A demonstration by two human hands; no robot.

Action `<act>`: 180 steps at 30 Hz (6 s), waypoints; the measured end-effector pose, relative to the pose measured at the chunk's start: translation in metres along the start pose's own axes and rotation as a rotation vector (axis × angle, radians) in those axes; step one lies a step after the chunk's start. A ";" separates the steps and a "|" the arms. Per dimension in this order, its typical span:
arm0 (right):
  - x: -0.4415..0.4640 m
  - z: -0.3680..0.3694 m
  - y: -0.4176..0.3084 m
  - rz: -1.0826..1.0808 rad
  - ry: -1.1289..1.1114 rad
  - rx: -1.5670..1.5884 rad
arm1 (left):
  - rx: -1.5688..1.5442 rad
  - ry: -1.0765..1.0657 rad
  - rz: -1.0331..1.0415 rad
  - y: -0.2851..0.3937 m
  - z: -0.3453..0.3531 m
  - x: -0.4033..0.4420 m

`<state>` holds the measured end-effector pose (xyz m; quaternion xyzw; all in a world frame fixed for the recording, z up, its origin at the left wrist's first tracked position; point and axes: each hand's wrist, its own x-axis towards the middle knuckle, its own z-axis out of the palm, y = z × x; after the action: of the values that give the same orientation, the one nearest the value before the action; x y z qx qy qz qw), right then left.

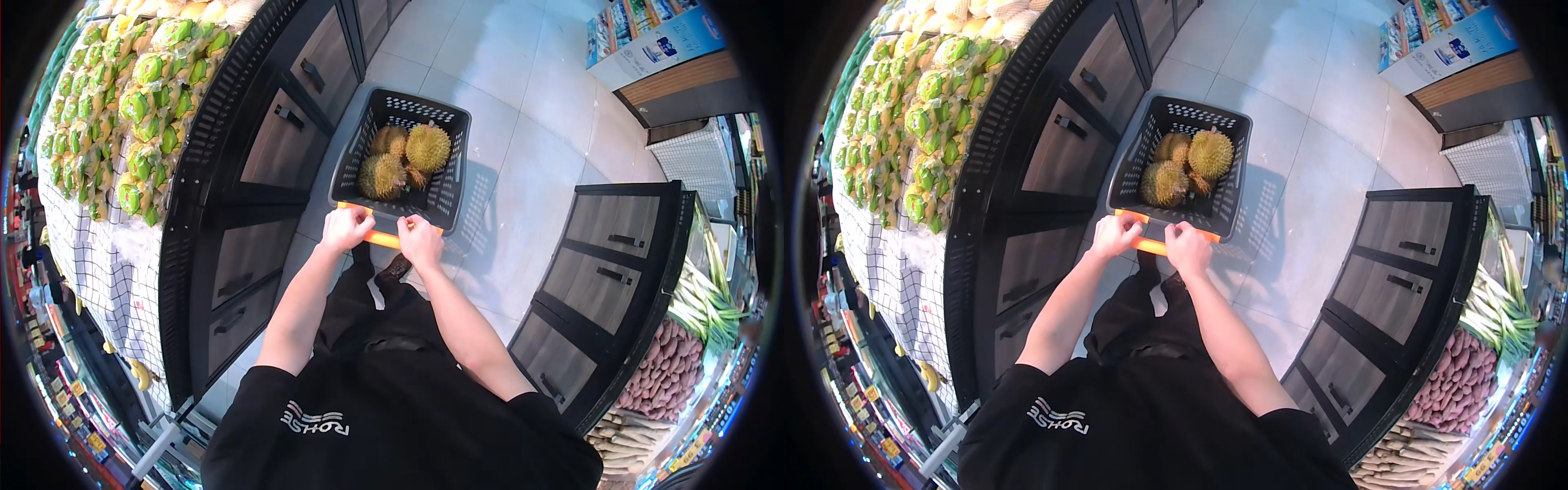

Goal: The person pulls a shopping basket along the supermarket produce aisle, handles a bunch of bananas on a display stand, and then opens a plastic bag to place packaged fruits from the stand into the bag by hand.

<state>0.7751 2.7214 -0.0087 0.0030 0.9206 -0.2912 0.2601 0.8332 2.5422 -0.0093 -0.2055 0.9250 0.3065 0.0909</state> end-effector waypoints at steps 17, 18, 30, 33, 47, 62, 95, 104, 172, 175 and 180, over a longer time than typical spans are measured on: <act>0.095 -0.035 -0.041 0.017 0.078 0.029 | -0.009 -0.052 0.086 0.024 -0.024 0.114; 0.101 -0.037 -0.044 0.020 0.084 0.011 | -0.013 -0.056 0.096 0.026 -0.026 0.121; 0.151 -0.048 -0.060 0.043 0.106 0.005 | -0.030 -0.094 0.145 0.038 -0.040 0.176; 0.157 -0.050 -0.060 0.056 0.100 0.008 | -0.049 -0.104 0.136 0.041 -0.042 0.181; 0.172 -0.059 -0.069 0.022 0.011 -0.036 | -0.024 -0.112 0.137 0.045 -0.050 0.197; 0.185 -0.052 -0.125 -0.788 -0.504 -0.266 | -0.209 0.143 -0.025 0.036 -0.040 0.179; 0.236 -0.054 -0.175 -0.675 -0.413 -0.391 | -0.422 0.228 -0.166 0.044 -0.048 0.188; 0.239 -0.061 -0.186 -0.607 -0.372 -0.306 | -0.454 -0.060 -0.221 0.034 -0.070 0.177; -0.052 0.064 -0.516 -0.833 -0.851 0.636 | -1.736 1.473 0.270 -0.208 -0.365 -0.173; -0.052 0.051 -0.502 -0.958 -0.541 0.643 | -1.523 1.388 0.302 -0.200 -0.366 -0.174; -0.075 0.025 -0.517 -1.209 -0.796 0.308 | -1.322 1.080 0.423 -0.172 -0.378 -0.164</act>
<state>0.7706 2.2896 0.2869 -0.5742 0.5463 -0.4886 0.3650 1.0399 2.2419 0.2488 -0.1574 0.4933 0.6508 -0.5553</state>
